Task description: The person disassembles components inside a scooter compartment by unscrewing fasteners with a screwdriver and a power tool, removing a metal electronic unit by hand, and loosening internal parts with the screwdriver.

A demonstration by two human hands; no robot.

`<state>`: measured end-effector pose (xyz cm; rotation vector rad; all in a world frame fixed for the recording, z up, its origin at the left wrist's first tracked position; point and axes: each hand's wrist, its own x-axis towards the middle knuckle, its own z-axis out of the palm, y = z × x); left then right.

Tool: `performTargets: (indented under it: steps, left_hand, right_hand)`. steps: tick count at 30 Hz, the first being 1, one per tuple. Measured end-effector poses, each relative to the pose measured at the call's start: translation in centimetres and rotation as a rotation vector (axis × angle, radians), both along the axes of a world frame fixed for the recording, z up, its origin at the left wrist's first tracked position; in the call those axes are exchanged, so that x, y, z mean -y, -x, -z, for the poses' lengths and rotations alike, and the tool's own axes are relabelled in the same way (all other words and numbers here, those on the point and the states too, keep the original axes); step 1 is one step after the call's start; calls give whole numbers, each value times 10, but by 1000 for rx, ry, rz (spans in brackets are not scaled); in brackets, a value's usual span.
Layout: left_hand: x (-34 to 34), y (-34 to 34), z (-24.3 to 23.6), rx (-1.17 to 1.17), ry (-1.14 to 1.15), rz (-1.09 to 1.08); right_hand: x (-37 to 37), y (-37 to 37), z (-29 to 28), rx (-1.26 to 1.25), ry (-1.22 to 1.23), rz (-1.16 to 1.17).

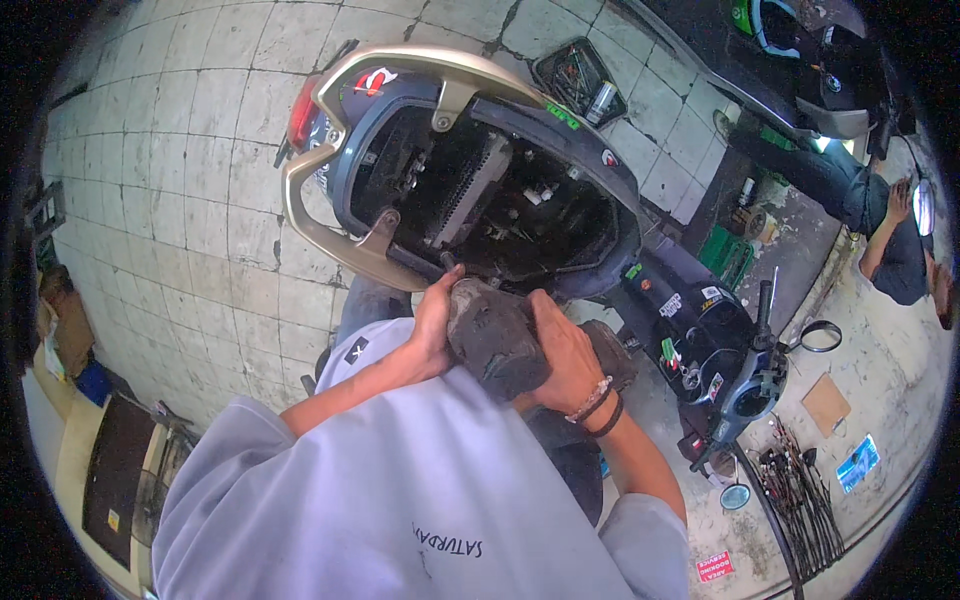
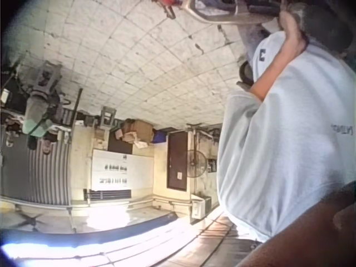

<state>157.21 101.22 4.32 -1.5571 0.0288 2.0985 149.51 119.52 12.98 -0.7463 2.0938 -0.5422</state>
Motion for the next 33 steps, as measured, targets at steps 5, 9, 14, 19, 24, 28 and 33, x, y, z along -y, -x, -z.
performTargets:
  steps: [5, 9, 14, 19, 24, 28, 33]
  left_hand:
    - [-2, -4, 3, -18, -16, -29]
    - [-5, -9, 8, 7, -19, -24]
    - [-10, -21, 3, -6, 48, -35]
    - [-4, -30, 8, -25, 96, -118]
    - [-49, -29, 36, -25, 469, 277]
    - [-41, -32, 26, 41, 126, -27]
    - [-37, -37, 41, -40, 180, -190]
  right_hand:
    - [5, -3, -5, 100, -91, 86]
    - [15, 5, -11, 163, -163, 40]
    - [34, 20, -17, 59, -203, -168]
    - [55, 34, -20, 18, -225, -339]
    - [34, 43, -35, -45, -165, -254]
    - [38, 34, -24, -172, -323, -488]
    - [52, 45, -16, -200, -245, -603]
